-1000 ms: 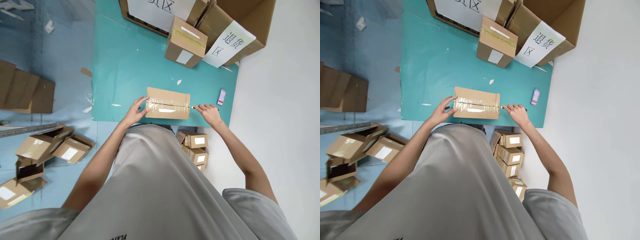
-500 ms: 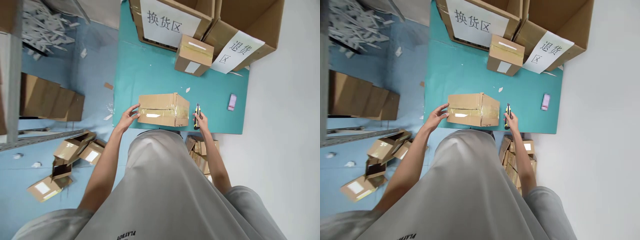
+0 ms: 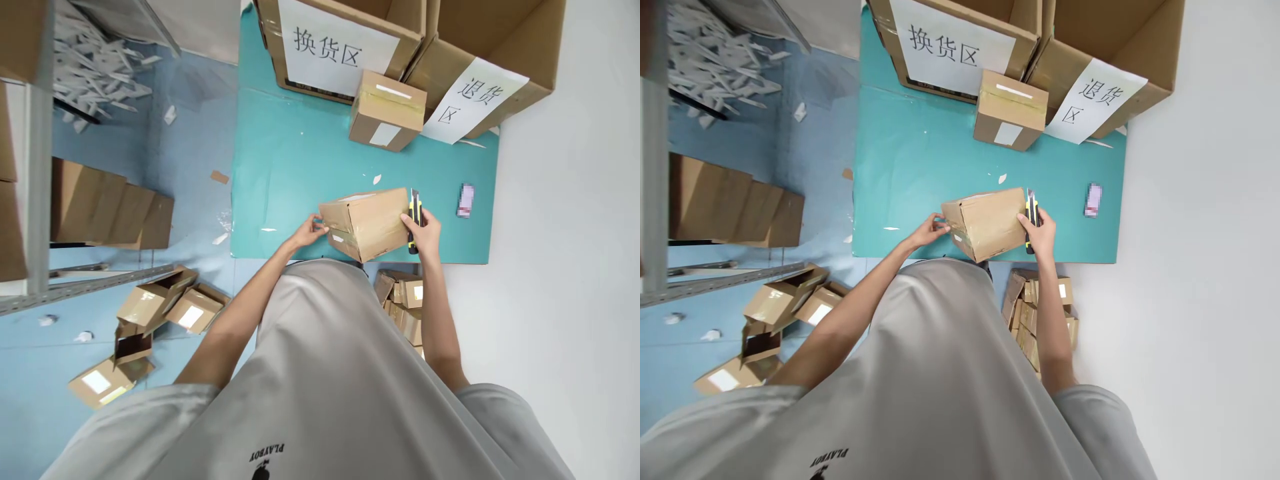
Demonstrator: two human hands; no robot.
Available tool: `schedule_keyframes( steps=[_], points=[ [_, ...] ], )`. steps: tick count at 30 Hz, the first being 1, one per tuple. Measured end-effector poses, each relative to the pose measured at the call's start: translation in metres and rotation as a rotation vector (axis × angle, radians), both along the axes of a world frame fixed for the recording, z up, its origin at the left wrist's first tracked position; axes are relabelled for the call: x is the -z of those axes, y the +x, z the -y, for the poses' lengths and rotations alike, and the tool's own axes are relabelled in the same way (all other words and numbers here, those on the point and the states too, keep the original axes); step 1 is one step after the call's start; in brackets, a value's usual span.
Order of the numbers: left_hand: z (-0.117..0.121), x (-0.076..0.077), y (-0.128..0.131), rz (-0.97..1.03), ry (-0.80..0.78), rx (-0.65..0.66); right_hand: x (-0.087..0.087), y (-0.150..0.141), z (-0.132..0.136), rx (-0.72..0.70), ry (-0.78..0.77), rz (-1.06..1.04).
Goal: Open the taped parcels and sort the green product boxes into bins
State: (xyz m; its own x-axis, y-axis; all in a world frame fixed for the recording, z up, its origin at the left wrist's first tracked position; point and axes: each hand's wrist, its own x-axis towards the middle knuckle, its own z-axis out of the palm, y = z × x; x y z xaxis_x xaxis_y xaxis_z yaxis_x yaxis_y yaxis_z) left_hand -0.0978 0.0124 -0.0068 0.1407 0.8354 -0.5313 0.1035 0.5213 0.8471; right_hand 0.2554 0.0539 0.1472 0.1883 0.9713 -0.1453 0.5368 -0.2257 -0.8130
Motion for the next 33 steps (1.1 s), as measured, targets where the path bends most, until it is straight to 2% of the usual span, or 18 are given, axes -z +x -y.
schedule_keyframes(
  steps=[3, 6, 9, 11, 13, 15, 19, 22, 26, 29, 33],
  points=[
    [-0.004, -0.004, 0.003, -0.172, 0.013, -0.015, 0.002, -0.016, -0.015, -0.083, 0.043, 0.17],
    [-0.01, -0.019, -0.016, -0.264, 0.12, -0.129, 0.007, -0.044, -0.02, -0.154, 0.079, 0.327],
    [-0.019, -0.05, -0.03, -0.17, 0.325, -0.211, 0.008, -0.061, -0.018, -0.19, 0.127, 0.461],
    [-0.026, -0.075, -0.028, -0.135, 0.449, -0.196, 0.005, -0.062, -0.016, -0.183, 0.158, 0.502],
    [-0.033, -0.094, -0.019, -0.134, 0.505, -0.145, -0.001, -0.059, -0.014, -0.144, 0.189, 0.459],
    [-0.041, -0.103, -0.009, -0.155, 0.516, -0.128, -0.008, -0.057, -0.009, -0.091, 0.179, 0.323],
    [-0.055, -0.096, -0.002, -0.165, 0.471, -0.184, -0.026, -0.071, 0.021, -0.083, -0.006, 0.024],
    [-0.06, -0.091, -0.006, -0.15, 0.437, -0.191, -0.04, -0.097, 0.053, -0.244, -0.14, -0.018],
    [-0.06, -0.096, -0.01, -0.151, 0.418, -0.165, -0.051, -0.134, 0.078, -0.479, -0.147, 0.205],
    [-0.057, -0.097, -0.009, -0.153, 0.43, -0.159, -0.055, -0.151, 0.076, -0.557, -0.139, 0.414],
    [-0.052, -0.098, -0.008, -0.215, 0.443, -0.18, -0.068, -0.165, 0.066, -0.628, -0.23, 0.594]
  ],
)
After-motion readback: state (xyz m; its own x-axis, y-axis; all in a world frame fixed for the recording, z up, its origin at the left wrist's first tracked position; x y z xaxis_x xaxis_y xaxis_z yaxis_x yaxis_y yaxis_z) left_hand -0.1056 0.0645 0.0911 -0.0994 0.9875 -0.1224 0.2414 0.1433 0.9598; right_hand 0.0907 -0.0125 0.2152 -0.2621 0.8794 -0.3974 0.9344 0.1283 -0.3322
